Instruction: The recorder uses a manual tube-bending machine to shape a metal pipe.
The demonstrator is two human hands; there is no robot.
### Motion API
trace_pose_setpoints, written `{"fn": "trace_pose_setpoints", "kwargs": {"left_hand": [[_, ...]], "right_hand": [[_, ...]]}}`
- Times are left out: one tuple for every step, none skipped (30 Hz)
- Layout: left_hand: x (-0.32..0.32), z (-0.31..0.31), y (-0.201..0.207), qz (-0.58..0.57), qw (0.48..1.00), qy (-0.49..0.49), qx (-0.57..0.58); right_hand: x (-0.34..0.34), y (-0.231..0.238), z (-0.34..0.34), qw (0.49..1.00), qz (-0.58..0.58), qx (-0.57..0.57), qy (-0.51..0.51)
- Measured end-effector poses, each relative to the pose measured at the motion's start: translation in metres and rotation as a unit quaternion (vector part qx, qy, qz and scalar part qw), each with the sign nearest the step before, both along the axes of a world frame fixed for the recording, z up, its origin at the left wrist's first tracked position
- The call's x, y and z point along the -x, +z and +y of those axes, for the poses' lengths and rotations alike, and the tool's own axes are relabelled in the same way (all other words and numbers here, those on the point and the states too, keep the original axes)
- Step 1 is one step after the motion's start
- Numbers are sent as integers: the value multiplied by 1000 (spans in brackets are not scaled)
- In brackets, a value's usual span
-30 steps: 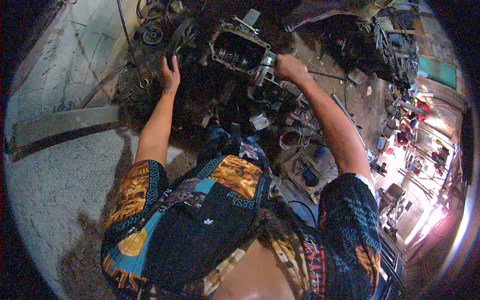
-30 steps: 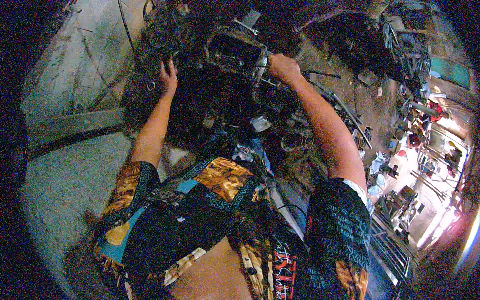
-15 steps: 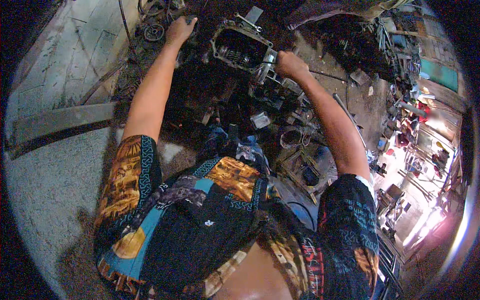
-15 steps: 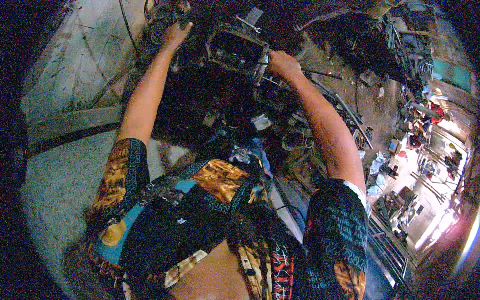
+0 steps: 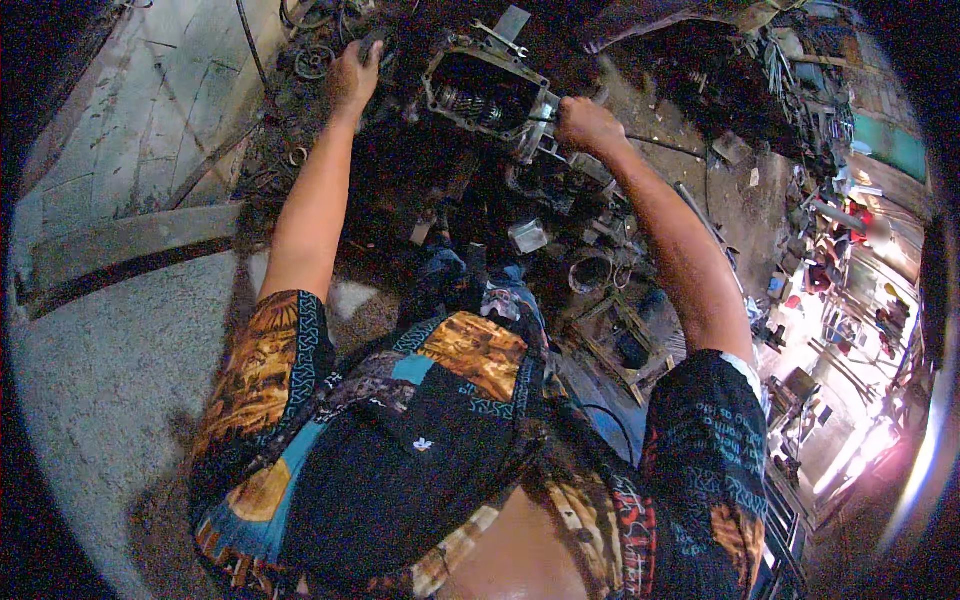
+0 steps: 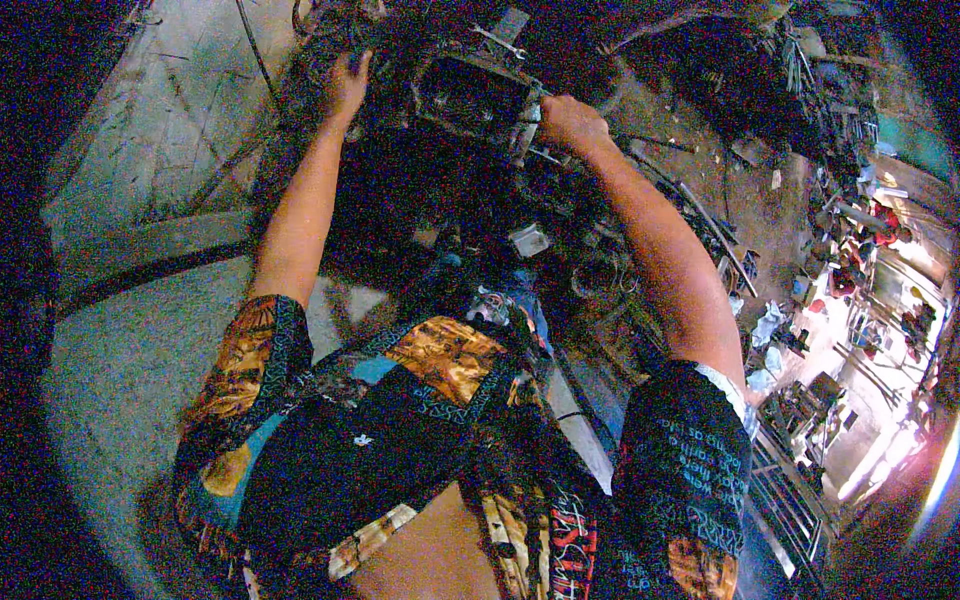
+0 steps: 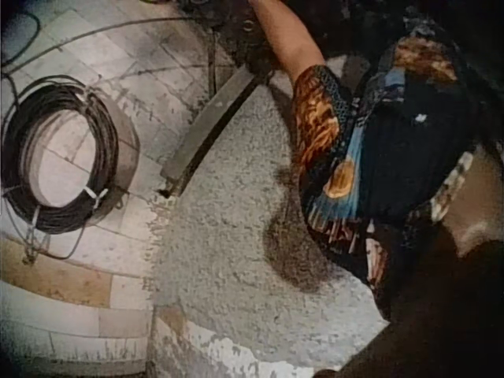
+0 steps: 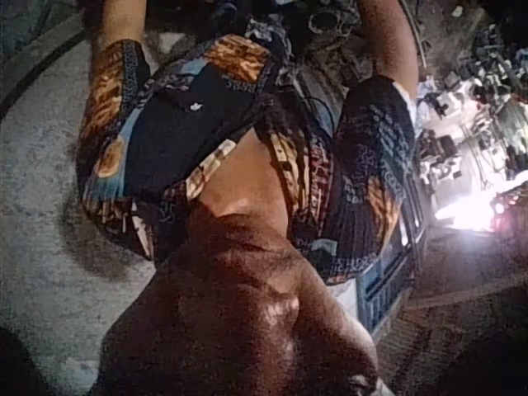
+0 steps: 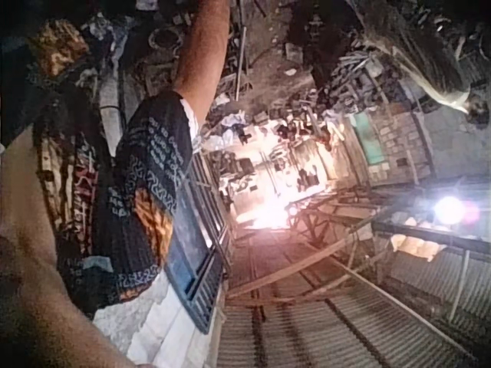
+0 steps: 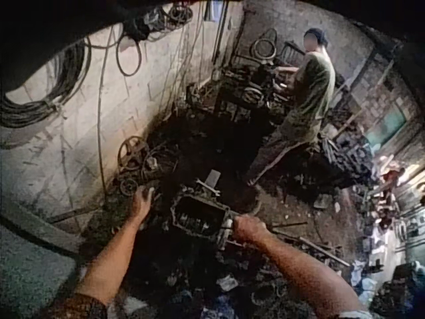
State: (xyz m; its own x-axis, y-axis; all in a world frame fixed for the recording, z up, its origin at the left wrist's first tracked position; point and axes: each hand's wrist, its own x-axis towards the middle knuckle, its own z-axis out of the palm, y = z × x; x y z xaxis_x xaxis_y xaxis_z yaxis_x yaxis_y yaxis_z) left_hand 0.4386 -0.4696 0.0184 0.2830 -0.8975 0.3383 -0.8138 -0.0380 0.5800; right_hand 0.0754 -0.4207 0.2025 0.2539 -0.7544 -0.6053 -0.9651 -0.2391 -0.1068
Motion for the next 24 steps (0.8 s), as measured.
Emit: {"fn": "trace_pose_setpoints", "kwargs": {"left_hand": [[0,0,0,17,1000,-3,9],[0,0,0,13,1000,-10,23],[1,1,0,9,1000,-4,17],[2,1,1,3,1000,4,14],[2,0,2,4,1000,3,13],[3,0,3,-13,1000,10,22],[3,1,5,-31,999,16,29],[3,3,7,-32,999,15,28],[3,5,9,-21,1000,10,3],[5,4,12,-21,1000,11,-20],[7,4,14,-10,1000,5,-21],[8,3,15,-34,999,16,-36],[9,4,16,-57,996,27,-55],[10,2,17,-59,996,25,-54],[10,1,18,-51,998,15,-43],[10,-1,18,-43,999,6,-30],[10,-4,17,-43,999,5,-31],[10,-8,17,-30,999,-9,-29],[10,-12,15,-18,999,-21,-33],[8,-15,14,-16,999,-23,-30],[7,-21,12,-40,996,-26,-69],[7,-26,10,-66,992,-25,-104],[7,-31,7,-61,992,-28,-109],[8,-34,3,-67,990,-21,-120]], "right_hand": [[0,1,0,1000,0,1,-1],[-1,2,1,1000,-4,13,0],[-1,4,2,1000,1,20,-2],[-2,6,3,1000,-9,26,0],[-3,9,3,1000,-2,13,-10],[-4,11,3,1000,5,1,-21],[-5,14,3,1000,3,2,-21],[-5,16,4,1000,2,-6,-27],[-5,17,3,1000,-10,-12,-27],[-4,17,2,999,-1,-11,-32],[-4,16,1,999,-11,-15,-38],[-3,14,0,999,-23,-21,-44],[-3,12,-1,998,-23,-23,-44],[-3,10,-4,999,-28,-21,-27],[-2,7,-5,999,-28,-16,-19],[-2,5,-5,999,-34,-20,-12],[-1,4,-6,999,-37,-13,-28],[0,2,-7,998,-40,-7,-42],[1,1,-8,998,-40,-7,-43],[1,-1,-9,999,-37,-9,-37],[2,-4,-10,999,-41,-8,-31],[3,-6,-11,999,-33,-10,-32],[4,-10,-12,999,-30,-6,-18],[5,-13,-13,999,-35,1,-2]]}}
